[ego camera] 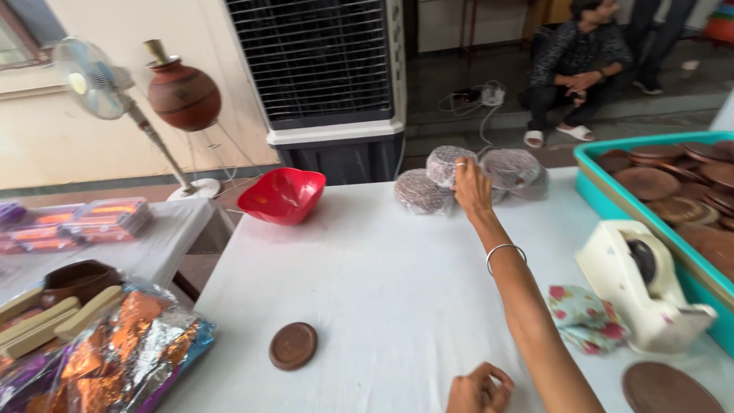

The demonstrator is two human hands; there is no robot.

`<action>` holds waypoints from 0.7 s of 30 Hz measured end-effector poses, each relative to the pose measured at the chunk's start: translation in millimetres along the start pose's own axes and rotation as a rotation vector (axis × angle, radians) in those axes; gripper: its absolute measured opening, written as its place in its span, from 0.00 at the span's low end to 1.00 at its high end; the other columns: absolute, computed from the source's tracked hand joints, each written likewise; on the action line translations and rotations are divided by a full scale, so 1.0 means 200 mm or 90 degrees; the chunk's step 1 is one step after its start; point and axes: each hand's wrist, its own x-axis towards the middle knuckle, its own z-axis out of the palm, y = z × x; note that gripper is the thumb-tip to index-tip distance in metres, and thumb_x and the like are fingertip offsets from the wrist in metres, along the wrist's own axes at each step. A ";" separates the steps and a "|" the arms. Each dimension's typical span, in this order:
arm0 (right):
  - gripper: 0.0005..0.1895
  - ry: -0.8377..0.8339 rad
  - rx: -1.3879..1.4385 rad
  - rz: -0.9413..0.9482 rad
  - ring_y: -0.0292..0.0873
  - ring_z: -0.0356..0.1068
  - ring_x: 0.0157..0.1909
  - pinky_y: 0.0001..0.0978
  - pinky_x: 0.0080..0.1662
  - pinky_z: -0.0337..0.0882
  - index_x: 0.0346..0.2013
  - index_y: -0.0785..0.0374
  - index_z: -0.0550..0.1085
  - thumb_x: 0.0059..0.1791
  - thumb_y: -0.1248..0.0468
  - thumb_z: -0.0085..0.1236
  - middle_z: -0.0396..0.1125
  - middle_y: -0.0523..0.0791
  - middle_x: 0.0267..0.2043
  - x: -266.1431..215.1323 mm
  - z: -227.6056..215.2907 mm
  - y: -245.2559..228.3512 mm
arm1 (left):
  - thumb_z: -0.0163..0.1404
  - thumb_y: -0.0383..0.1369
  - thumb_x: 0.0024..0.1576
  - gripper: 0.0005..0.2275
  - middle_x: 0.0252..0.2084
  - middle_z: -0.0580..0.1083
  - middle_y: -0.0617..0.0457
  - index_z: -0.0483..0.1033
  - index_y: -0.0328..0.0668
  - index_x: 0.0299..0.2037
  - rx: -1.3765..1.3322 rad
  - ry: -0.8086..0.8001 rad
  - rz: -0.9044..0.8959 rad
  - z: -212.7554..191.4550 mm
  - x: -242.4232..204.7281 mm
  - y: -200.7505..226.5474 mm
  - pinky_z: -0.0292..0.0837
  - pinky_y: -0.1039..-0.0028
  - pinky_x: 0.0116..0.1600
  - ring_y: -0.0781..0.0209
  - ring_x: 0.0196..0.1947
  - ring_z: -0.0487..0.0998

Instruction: Clean and wipe a brown clay or ceramic vessel with a cloth.

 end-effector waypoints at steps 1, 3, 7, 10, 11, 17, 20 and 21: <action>0.32 0.002 0.006 -0.008 0.52 0.74 0.53 0.43 0.43 0.76 0.57 0.67 0.66 0.42 0.63 0.72 0.65 0.52 0.58 0.03 0.04 -0.01 | 0.59 0.28 0.56 0.02 0.14 0.70 0.58 0.81 0.40 0.34 0.002 0.010 0.001 0.07 0.02 -0.14 0.63 0.79 0.24 0.72 0.14 0.69; 0.30 0.005 0.015 0.030 0.54 0.74 0.52 0.43 0.43 0.77 0.55 0.66 0.67 0.41 0.69 0.71 0.64 0.52 0.60 0.07 0.11 -0.02 | 0.62 0.32 0.58 0.08 0.13 0.70 0.59 0.81 0.44 0.26 0.086 0.089 0.016 0.22 0.05 -0.41 0.64 0.79 0.23 0.73 0.13 0.69; 0.28 0.054 -0.020 0.034 0.55 0.74 0.53 0.42 0.48 0.79 0.55 0.68 0.67 0.42 0.72 0.66 0.63 0.55 0.61 0.12 0.31 0.01 | 0.61 0.31 0.57 0.07 0.13 0.70 0.59 0.81 0.44 0.26 0.088 0.105 0.023 0.19 0.17 -0.49 0.64 0.79 0.22 0.73 0.13 0.69; 0.26 -0.042 -0.070 0.046 0.57 0.74 0.52 0.42 0.46 0.79 0.61 0.61 0.67 0.49 0.76 0.58 0.61 0.55 0.63 0.11 0.38 0.02 | 0.61 0.30 0.56 0.06 0.12 0.69 0.58 0.81 0.44 0.26 0.098 0.101 0.036 0.16 0.23 -0.52 0.64 0.78 0.22 0.72 0.12 0.69; 0.25 -0.055 -0.060 0.042 0.58 0.71 0.56 0.44 0.49 0.77 0.62 0.62 0.66 0.50 0.75 0.55 0.58 0.56 0.67 0.09 0.37 0.03 | 0.61 0.30 0.56 0.06 0.12 0.69 0.58 0.81 0.44 0.26 0.099 0.096 0.040 0.17 0.23 -0.53 0.64 0.78 0.22 0.72 0.12 0.68; 0.26 0.057 0.044 -0.027 0.65 0.61 0.67 0.55 0.66 0.61 0.67 0.66 0.61 0.54 0.68 0.51 0.51 0.61 0.72 -0.15 0.30 -0.04 | 0.60 0.29 0.54 0.04 0.11 0.68 0.56 0.82 0.44 0.26 0.098 0.056 0.048 0.19 0.08 -0.52 0.64 0.77 0.21 0.71 0.11 0.68; 0.25 0.128 0.121 -0.150 0.63 0.59 0.69 0.59 0.67 0.58 0.64 0.67 0.64 0.52 0.67 0.53 0.53 0.60 0.71 -0.38 0.11 -0.21 | 0.60 0.29 0.54 0.02 0.12 0.69 0.56 0.81 0.44 0.29 0.081 0.005 0.036 0.10 0.03 -0.33 0.65 0.77 0.22 0.71 0.11 0.68; 0.23 0.154 0.064 -0.246 0.61 0.59 0.69 0.59 0.66 0.59 0.59 0.65 0.68 0.49 0.68 0.54 0.55 0.60 0.70 -0.45 0.04 -0.26 | 0.60 0.29 0.55 0.01 0.13 0.70 0.57 0.81 0.43 0.32 0.065 -0.038 0.021 0.06 0.03 -0.23 0.66 0.77 0.23 0.70 0.12 0.69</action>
